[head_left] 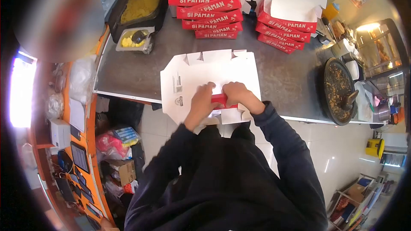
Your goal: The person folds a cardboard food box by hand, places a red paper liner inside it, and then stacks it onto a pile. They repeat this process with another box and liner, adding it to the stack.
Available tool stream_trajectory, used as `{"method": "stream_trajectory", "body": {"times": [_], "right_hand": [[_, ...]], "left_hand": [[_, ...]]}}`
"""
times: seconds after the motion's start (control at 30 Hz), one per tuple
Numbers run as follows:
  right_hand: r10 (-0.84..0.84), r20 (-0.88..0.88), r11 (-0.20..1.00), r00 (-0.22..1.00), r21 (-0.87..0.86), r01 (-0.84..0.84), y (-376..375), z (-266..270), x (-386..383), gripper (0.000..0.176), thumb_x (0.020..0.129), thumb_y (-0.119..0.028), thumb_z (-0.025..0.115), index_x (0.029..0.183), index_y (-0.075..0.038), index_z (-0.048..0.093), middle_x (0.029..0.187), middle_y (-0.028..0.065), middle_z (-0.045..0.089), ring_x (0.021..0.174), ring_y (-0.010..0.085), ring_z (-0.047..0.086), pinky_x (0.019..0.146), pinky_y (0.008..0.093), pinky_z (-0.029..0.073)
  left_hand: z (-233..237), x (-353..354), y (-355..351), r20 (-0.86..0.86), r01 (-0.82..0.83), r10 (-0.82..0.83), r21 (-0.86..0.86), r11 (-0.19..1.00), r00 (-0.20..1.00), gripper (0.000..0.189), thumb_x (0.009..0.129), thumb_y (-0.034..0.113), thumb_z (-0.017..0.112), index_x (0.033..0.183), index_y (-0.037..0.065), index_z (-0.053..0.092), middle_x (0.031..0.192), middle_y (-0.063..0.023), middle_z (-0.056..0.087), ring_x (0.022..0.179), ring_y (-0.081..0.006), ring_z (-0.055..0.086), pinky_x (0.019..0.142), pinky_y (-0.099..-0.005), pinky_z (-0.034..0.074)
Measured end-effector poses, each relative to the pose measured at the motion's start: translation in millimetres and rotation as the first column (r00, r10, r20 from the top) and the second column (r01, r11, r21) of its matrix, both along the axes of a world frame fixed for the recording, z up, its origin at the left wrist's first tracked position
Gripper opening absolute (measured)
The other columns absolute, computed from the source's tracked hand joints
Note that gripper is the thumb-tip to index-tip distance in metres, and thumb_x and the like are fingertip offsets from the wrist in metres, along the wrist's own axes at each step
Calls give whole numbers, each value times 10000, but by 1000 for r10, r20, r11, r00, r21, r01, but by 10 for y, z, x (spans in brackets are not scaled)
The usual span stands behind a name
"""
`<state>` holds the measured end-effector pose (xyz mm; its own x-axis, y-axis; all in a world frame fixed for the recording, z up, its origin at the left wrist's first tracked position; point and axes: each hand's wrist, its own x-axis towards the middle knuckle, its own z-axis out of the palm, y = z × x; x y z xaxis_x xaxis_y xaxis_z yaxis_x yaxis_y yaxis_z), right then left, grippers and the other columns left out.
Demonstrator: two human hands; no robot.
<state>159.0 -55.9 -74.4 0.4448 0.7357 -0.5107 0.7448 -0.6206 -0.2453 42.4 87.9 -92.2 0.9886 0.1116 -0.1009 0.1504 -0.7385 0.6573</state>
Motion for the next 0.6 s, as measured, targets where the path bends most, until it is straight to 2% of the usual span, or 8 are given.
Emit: {"method": "stream_trajectory", "body": {"times": [0.07,0.17,0.23,0.33,0.37,0.47,0.57,0.6], "right_hand": [[49,-54,999,997,-7,-50,38,-10,84,452,630,-304,871,1005,-87,740,977,145,736,951,324,706,800,425,550],[128,-181,992,975,36,-123,-28,35,192,440,652,-299,864,1025,-93,753,961,135,745,929,327,707,796,418,547],[169,-248,984,954,91,-151,-57,109,242,430,669,-293,856,1042,-104,758,949,135,748,916,328,708,794,416,545],[126,-431,992,894,47,-117,-15,103,288,407,702,-278,833,1069,-121,752,956,138,746,920,333,704,800,421,540],[152,-372,988,916,66,-137,-15,104,268,403,709,-272,828,1074,-122,750,954,136,746,921,333,704,801,422,539],[228,-176,971,958,119,-209,-95,40,37,394,740,-234,800,1116,-136,735,958,129,739,931,340,694,804,439,531],[224,-108,965,969,166,-205,-156,52,-101,366,759,-228,781,1115,-157,728,967,129,726,933,346,685,806,454,529],[216,-94,965,972,172,-198,-173,23,-119,352,767,-235,770,1109,-161,728,983,127,724,949,344,685,817,454,532]], "left_hand": [[-51,-360,-8,298,-86,66,54,995,952,782,649,324,903,1257,20,516,1173,-195,602,1101,-368,589,908,-433,482],[38,-919,47,317,4,-55,159,987,947,722,684,275,877,1227,-24,508,1286,-203,506,1187,-381,513,973,-463,440],[108,-1034,108,335,16,-78,186,982,939,641,701,226,854,1210,0,536,1223,-173,543,1162,-370,533,970,-451,446],[26,-1088,288,324,79,-160,247,966,932,534,734,215,827,1176,45,580,1174,-161,576,1113,-352,566,919,-422,476],[-34,-1035,361,322,105,-193,272,957,927,500,746,221,820,1163,61,596,1165,-162,583,1095,-345,578,894,-410,489],[-125,-852,510,42,137,-143,125,983,989,405,735,166,819,1087,113,624,1090,-126,595,1047,-325,579,877,-401,495],[5,-504,509,-253,-191,158,-112,975,955,435,715,213,852,1061,145,598,1143,-124,566,1070,-334,552,861,-414,497],[18,-456,512,-202,-219,207,-38,975,957,462,701,235,865,1063,149,590,1168,-121,550,1090,-335,538,855,-417,496]]}}
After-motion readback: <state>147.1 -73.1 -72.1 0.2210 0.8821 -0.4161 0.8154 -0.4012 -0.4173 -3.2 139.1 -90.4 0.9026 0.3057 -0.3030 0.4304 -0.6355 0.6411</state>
